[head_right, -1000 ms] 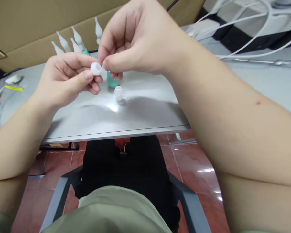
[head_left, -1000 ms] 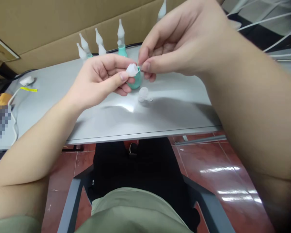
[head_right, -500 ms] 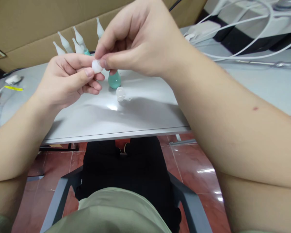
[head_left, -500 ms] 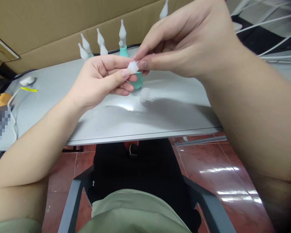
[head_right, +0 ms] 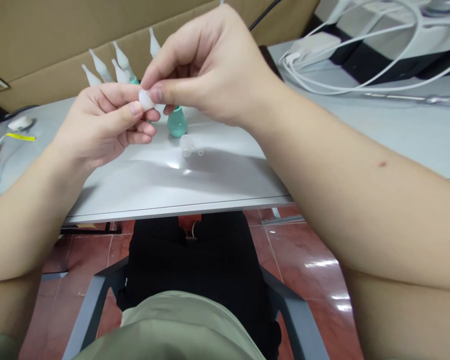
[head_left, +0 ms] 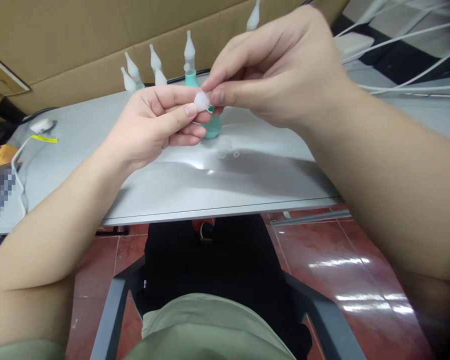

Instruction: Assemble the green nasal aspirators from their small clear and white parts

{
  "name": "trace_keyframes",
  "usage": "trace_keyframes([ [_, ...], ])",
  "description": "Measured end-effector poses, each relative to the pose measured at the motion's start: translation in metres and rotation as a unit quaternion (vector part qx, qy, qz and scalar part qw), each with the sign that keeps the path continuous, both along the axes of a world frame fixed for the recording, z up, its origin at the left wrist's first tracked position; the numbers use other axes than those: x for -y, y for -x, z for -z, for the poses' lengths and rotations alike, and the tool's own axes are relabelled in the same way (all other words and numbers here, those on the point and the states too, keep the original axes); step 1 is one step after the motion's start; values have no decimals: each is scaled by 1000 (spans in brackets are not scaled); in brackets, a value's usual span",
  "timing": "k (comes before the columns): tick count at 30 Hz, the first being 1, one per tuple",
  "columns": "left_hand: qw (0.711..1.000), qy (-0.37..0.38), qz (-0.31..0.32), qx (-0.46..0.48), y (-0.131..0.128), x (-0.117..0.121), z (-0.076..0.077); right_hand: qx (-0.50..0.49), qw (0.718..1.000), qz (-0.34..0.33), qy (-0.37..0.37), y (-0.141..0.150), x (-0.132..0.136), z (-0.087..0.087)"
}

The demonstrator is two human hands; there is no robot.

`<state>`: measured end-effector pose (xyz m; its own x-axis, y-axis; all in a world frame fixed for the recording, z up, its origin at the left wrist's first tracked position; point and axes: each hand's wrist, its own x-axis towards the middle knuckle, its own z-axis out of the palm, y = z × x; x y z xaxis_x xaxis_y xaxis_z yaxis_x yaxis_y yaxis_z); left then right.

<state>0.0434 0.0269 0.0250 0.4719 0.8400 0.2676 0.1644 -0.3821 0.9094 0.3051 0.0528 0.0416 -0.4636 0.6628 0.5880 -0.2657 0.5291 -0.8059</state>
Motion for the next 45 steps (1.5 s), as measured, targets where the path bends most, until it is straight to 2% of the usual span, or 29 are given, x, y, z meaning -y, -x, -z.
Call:
trace_keyframes([
  [3, 999, -31, 9, -19, 4, -2, 2, -5, 1000, 1, -6, 2, 1, 0],
  [7, 995, -82, 11, -61, 7, -4, 5, 15, 999, 47, -13, 2, 5, -4],
  [11, 996, -68, 11, -51, 7, -3, 5, 32, 996, 85, -17, 1, 8, -7],
  [21, 998, -54, 16, -11, 7, 0, 2, 40, 997, 28, 52, 1, 1, -7],
  [25, 996, -80, 30, -23, 9, -3, 6, 51, 996, -7, 75, 0, -5, -3],
  [29, 994, -99, 24, -43, 9, -2, 6, 47, 997, -1, 65, 2, -4, -3],
  [33, 998, -57, 1, -35, 5, 1, 2, 33, 998, 4, 49, 4, -1, -3],
  [38, 1000, -16, 22, -9, 4, 0, 1, 17, 999, -19, 43, 5, -2, 3],
  [41, 999, -37, 37, -14, 6, -1, 3, 6, 998, -47, 47, 3, -5, 5],
  [45, 995, -76, 50, -35, 8, 1, 5, 31, 990, -94, 103, -3, -15, 7],
])
